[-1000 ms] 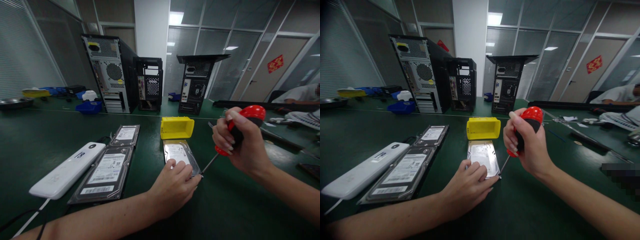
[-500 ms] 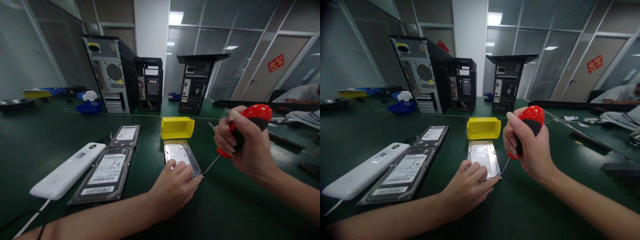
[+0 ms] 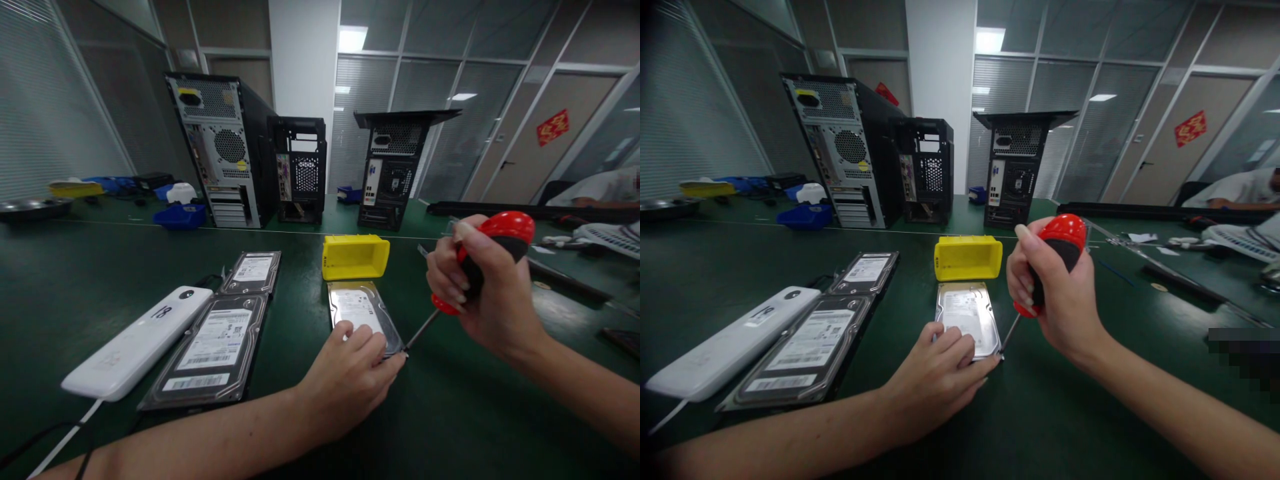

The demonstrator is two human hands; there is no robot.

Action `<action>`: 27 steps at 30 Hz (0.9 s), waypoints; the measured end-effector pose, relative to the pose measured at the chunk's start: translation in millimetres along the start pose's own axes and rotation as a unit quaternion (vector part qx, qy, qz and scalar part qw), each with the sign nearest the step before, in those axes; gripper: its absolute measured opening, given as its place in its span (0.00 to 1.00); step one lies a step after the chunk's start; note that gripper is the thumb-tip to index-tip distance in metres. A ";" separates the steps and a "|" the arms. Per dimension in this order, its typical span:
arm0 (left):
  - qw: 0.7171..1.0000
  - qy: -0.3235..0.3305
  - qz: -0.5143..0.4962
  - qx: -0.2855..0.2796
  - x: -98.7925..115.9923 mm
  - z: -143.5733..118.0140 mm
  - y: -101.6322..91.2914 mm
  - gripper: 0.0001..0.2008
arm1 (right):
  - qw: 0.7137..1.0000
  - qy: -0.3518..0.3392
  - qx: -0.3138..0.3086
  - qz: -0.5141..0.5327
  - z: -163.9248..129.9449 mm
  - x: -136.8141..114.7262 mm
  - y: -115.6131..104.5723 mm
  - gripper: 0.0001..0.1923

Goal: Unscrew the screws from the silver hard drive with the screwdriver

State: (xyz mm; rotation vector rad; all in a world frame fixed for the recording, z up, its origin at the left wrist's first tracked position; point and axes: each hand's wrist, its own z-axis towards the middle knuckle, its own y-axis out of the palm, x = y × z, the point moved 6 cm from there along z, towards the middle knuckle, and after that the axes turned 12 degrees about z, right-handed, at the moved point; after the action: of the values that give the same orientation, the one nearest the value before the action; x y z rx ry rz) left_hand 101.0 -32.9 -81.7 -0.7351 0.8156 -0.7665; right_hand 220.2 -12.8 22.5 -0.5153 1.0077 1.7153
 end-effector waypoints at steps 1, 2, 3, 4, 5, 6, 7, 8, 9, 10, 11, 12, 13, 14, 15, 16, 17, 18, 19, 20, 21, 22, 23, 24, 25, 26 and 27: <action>1.000 0.000 0.001 0.000 0.0 -0.1 0.0 0.11 | 1.000 0.001 0.001 0.001 -0.2 0.2 0.1 0.11; 1.000 0.000 0.002 -0.001 0.0 -0.3 0.0 0.11 | 1.000 0.003 0.002 0.001 -0.4 0.5 0.1 0.11; 1.000 -0.001 0.003 -0.002 0.0 -0.4 0.0 0.11 | 1.000 0.005 0.003 0.001 -0.6 0.8 0.2 0.10; 1.000 -0.002 0.003 -0.001 0.0 -0.6 0.0 0.11 | 1.000 0.006 0.004 0.002 -0.7 1.0 0.4 0.10; 1.000 -0.003 0.004 0.000 0.0 -0.8 0.0 0.11 | 1.000 0.006 0.005 0.003 -0.7 1.2 0.5 0.10; 1.000 -0.003 0.004 0.004 0.1 -0.9 -0.1 0.11 | 1.000 0.006 0.005 0.004 -0.7 1.4 0.6 0.10; 1.000 -0.003 0.005 0.010 0.3 -1.0 -0.4 0.11 | 1.000 0.006 0.007 0.005 -0.7 1.5 0.4 0.10; 1.000 -0.001 0.006 0.016 0.7 -1.2 -0.7 0.11 | 1.000 0.007 0.008 0.007 -0.7 1.7 0.1 0.10; 1.000 0.001 0.008 0.022 1.2 -1.3 -1.0 0.10 | 1.000 0.010 0.009 0.009 -0.7 2.1 -0.3 0.10; 1.000 0.004 0.010 0.029 1.8 -1.4 -1.5 0.10 | 1.000 0.013 0.010 0.010 -0.8 2.4 -0.9 0.10; 0.999 0.008 0.011 0.035 2.5 -1.4 -2.2 0.09 | 1.000 0.013 0.011 0.011 -1.0 2.3 -1.4 0.10; 0.999 0.012 0.013 0.038 3.1 -1.3 -2.8 0.09 | 1.000 0.012 0.011 0.012 -1.3 2.0 -1.8 0.11; 0.999 0.016 0.015 0.039 3.8 -1.2 -3.4 0.09 | 1.000 0.009 0.010 0.011 -1.9 1.3 -1.9 0.11; 0.999 0.020 0.016 0.037 4.3 -1.0 -3.8 0.10 | 1.000 0.005 0.009 0.009 -2.6 0.3 -1.7 0.12; 0.999 0.022 0.016 0.035 4.7 -0.8 -4.2 0.10 | 1.000 0.000 0.009 0.007 -3.4 -0.9 -1.3 0.12; 0.999 0.024 0.016 0.033 5.0 -0.7 -4.7 0.10 | 1.000 -0.004 0.009 0.004 -4.4 -2.1 -0.6 0.12; 0.999 0.025 0.017 0.031 5.2 -0.6 -5.1 0.10 | 1.000 -0.007 0.011 0.000 -5.4 -3.1 0.0 0.12; 0.999 0.026 0.018 0.031 5.4 -0.5 -5.5 0.10 | 1.000 -0.008 0.016 -0.004 -6.5 -3.9 0.4 0.12; 0.999 0.027 0.021 0.031 5.7 -0.5 -5.8 0.10 | 1.000 -0.008 0.022 -0.009 -7.4 -4.4 0.7 0.10; 0.999 0.030 0.024 0.032 6.1 -0.6 -6.0 0.10 | 1.000 -0.004 0.028 -0.013 -8.2 -4.2 0.7 0.09; 0.998 0.032 0.027 0.036 6.5 -0.6 -6.5 0.10 | 0.999 0.001 0.033 -0.016 -8.8 -3.8 0.7 0.07; 0.998 0.034 0.031 0.042 6.8 -0.6 -7.3 0.09 | 0.999 0.005 0.035 -0.016 -9.2 -3.2 0.6 0.06; 0.997 0.035 0.035 0.051 7.0 -0.6 -8.6 0.09 | 0.999 0.009 0.034 -0.011 -9.4 -2.6 0.3 0.06; 0.997 0.034 0.041 0.064 7.1 -0.6 -10.8 0.08 | 0.999 0.014 0.032 -0.003 -9.4 -1.7 -0.3 0.07; 0.995 0.037 0.046 0.079 7.7 -0.6 -13.5 0.07 | 0.999 0.017 0.030 0.005 -9.4 -1.1 -1.5 0.07; 0.994 0.041 0.050 0.093 9.0 -0.9 -16.6 0.06 | 0.999 0.019 0.029 0.009 -9.3 -0.6 -3.5 0.08; 0.992 0.049 0.053 0.107 11.3 -1.4 -20.0 0.06 | 0.999 0.023 0.030 0.009 -9.1 0.0 -6.2 0.10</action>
State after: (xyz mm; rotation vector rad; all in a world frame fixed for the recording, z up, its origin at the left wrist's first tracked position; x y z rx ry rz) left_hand 99.1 -52.8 -70.3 -0.4623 0.8399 -0.7855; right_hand 224.8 -19.6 15.1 -0.5100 1.0957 1.6899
